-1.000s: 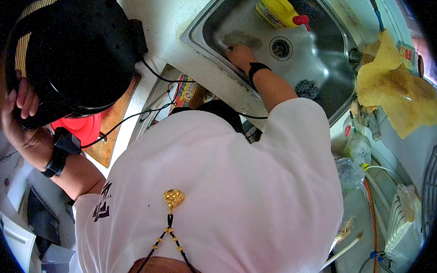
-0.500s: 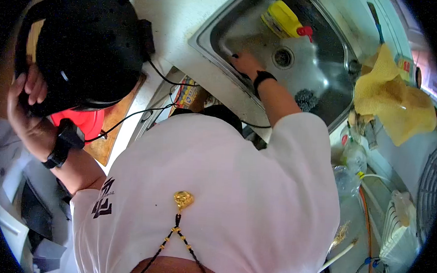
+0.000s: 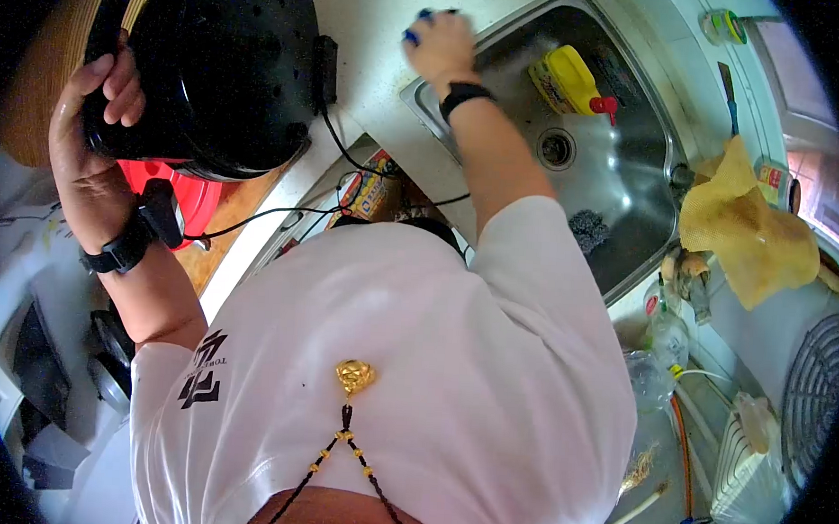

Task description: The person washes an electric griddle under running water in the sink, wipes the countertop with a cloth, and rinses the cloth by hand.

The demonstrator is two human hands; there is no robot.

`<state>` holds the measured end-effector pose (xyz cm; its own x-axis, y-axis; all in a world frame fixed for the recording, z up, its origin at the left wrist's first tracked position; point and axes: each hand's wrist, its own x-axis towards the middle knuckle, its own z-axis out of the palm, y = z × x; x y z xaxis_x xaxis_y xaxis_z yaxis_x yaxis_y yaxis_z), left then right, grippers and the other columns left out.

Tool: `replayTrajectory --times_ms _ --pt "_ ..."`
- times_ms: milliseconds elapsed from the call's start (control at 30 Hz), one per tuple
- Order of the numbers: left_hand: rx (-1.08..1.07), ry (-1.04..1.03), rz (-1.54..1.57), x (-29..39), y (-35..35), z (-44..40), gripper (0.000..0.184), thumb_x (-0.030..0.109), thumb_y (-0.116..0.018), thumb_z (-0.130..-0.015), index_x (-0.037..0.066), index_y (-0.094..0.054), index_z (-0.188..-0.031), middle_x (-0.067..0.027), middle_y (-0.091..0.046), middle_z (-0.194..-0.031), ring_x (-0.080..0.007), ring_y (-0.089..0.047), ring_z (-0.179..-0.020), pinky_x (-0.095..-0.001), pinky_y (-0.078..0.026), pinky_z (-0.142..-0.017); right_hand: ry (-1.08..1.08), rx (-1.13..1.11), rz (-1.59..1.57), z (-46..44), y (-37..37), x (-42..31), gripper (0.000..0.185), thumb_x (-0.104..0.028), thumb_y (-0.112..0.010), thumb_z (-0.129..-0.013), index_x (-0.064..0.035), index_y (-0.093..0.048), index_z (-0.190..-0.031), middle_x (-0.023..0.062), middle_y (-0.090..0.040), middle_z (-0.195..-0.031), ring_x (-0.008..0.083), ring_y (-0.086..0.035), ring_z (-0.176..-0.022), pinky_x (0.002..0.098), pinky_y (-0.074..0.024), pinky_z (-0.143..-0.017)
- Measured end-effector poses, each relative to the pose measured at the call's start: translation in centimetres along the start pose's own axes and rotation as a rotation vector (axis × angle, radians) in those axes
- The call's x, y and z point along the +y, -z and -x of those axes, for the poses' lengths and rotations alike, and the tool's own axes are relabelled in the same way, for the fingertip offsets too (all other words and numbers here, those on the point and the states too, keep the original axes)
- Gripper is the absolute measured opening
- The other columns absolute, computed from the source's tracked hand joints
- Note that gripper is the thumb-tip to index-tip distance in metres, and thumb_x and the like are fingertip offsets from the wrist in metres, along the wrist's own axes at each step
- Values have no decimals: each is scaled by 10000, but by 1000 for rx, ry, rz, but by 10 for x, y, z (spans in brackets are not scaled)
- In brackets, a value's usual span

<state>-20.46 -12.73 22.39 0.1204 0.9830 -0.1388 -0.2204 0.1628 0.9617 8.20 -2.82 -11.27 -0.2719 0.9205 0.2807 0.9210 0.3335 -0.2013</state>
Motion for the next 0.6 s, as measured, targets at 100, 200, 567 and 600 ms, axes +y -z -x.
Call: replayTrajectory --times_ms 100,200,567,600 --pt "-23 18 12 0 7 -1 277 102 -563 -858 -77 -507 -1063 -27 -456 -693 -87 -409 -520 -231 -362 -503 93 -58 -184 45 13 -58 254 -277 -645 -805 -167 -662 -1034 89 -540 -1184 292 -472 -1137 480 -340 -1001" --pt "-1 9 1 1 4 0 268 103 -561 -859 -71 -508 -1056 -26 -452 -691 -86 -408 -521 -233 -360 -503 235 -42 -281 75 20 -68 197 -205 -672 -737 -138 -678 -922 70 -577 -1088 283 -481 -1128 487 -349 -993" --pt "-87 63 51 2 28 -6 271 86 -555 -877 -67 -481 -1088 -16 -424 -697 -81 -399 -530 -223 -363 -508 187 -205 -374 222 97 14 157 -76 -643 -673 -111 -661 -824 105 -576 -1029 320 -505 -1074 449 -427 -888" --pt "-97 73 47 2 33 -8 276 83 -554 -877 -68 -477 -1095 -17 -424 -698 -81 -399 -531 -221 -363 -509 91 -222 -480 240 98 29 167 -54 -636 -658 -108 -659 -814 119 -572 -1036 339 -501 -1072 456 -436 -866"
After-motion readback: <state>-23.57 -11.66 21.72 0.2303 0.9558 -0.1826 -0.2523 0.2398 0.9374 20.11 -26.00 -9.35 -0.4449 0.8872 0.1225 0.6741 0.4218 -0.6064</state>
